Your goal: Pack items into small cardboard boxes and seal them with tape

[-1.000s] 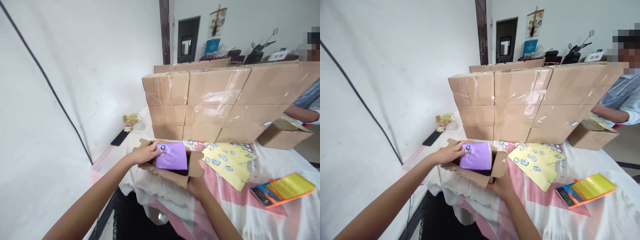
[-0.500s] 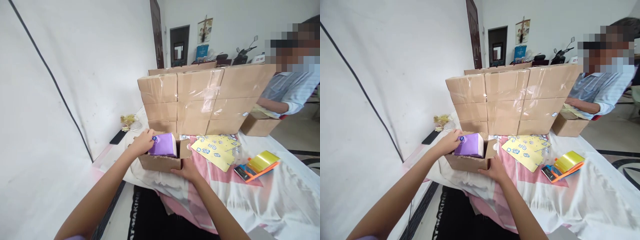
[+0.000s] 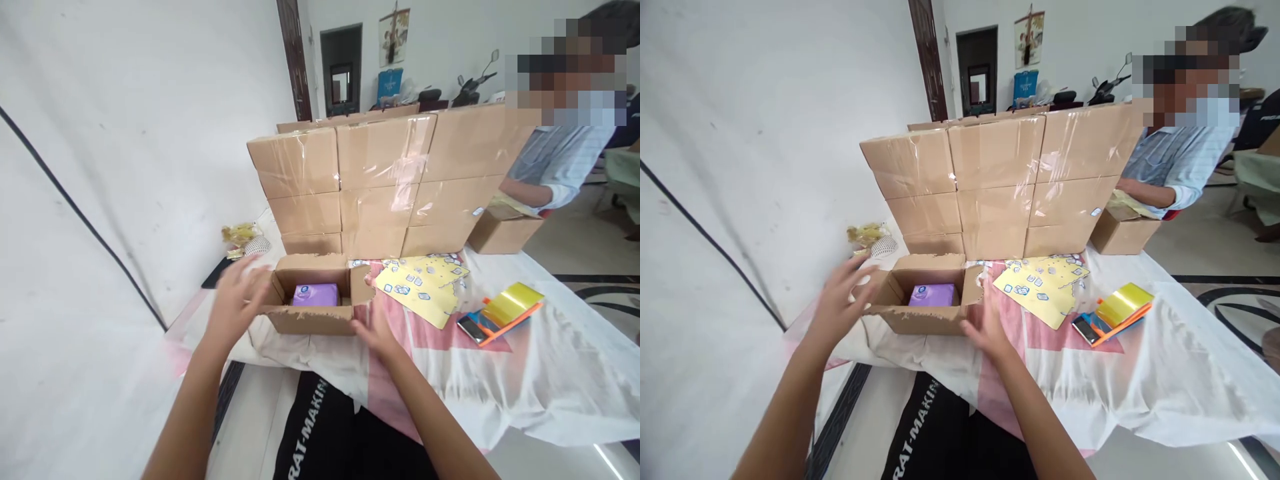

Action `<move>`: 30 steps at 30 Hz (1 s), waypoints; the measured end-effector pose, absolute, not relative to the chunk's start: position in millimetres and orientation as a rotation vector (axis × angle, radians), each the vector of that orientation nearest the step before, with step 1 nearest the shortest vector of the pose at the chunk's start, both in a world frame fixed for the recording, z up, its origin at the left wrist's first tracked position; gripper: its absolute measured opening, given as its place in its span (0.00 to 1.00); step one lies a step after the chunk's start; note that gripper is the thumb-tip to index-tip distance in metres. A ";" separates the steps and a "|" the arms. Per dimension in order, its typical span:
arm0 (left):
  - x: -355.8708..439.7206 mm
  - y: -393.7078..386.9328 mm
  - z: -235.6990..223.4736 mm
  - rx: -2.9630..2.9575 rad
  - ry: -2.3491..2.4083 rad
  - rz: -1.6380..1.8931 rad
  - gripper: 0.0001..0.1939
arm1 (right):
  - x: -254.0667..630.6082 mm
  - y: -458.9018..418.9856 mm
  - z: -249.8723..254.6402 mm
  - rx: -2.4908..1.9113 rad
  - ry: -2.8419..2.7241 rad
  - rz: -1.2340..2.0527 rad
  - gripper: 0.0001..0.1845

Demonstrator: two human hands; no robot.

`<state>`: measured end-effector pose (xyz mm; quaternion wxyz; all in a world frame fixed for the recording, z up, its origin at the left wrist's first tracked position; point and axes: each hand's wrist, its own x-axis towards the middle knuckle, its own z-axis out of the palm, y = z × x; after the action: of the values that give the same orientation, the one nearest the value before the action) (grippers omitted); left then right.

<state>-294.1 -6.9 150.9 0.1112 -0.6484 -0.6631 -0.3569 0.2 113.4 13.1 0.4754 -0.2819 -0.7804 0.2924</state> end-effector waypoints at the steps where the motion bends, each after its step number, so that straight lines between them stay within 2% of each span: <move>1: -304.2 -19.7 135.1 -1.619 -1.983 -1.245 0.23 | 2.7 112.9 17.2 -0.661 -1.847 0.697 0.45; 2: -310.2 -30.0 117.8 -1.506 -2.032 -1.398 0.30 | 4.5 112.5 23.0 -0.634 -1.805 0.687 0.40; 5: -303.6 -40.1 70.4 -1.780 -2.203 -1.625 0.49 | 4.2 111.7 47.2 -0.584 -1.882 0.718 0.28; 7: -286.8 -32.0 55.0 -1.861 -2.165 -1.760 0.56 | 0.6 113.7 63.2 -0.574 -1.985 0.725 0.24; 10: -265.3 -12.6 58.2 -1.646 -2.157 -1.962 0.51 | -6.9 124.1 77.0 -0.643 -1.964 0.749 0.22; 12: -258.6 -1.8 66.8 -1.341 -2.251 -2.008 0.45 | -13.5 134.7 79.8 -0.756 -1.799 0.886 0.27; 15: -255.8 8.0 76.0 -1.048 -2.280 -1.992 0.40 | -26.2 146.0 82.1 -0.859 -1.643 1.138 0.37; 17: -254.6 10.6 80.5 -1.028 -2.262 -1.975 0.38 | -34.0 145.4 85.2 -0.791 -1.686 1.141 0.38; 20: -246.7 10.4 91.1 -1.136 -2.167 -1.847 0.33 | -39.9 134.9 91.1 -0.636 -1.869 0.885 0.29; 23: -226.4 10.6 104.8 -1.351 -1.973 -1.583 0.23 | -37.9 123.6 95.0 -0.629 -2.103 0.688 0.20; 27: -191.7 18.8 113.8 -1.957 -2.014 -1.098 0.20 | -12.7 108.2 90.1 -0.657 -2.115 0.530 0.22; 30: -178.3 26.4 110.3 -2.113 -2.080 -0.886 0.21 | 37.9 89.0 73.1 -0.786 -1.867 0.210 0.22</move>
<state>-178.3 26.4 110.3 0.0237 -0.6828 -0.6719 -0.2862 37.9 89.0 73.1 0.5250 -0.3284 -0.7803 0.0879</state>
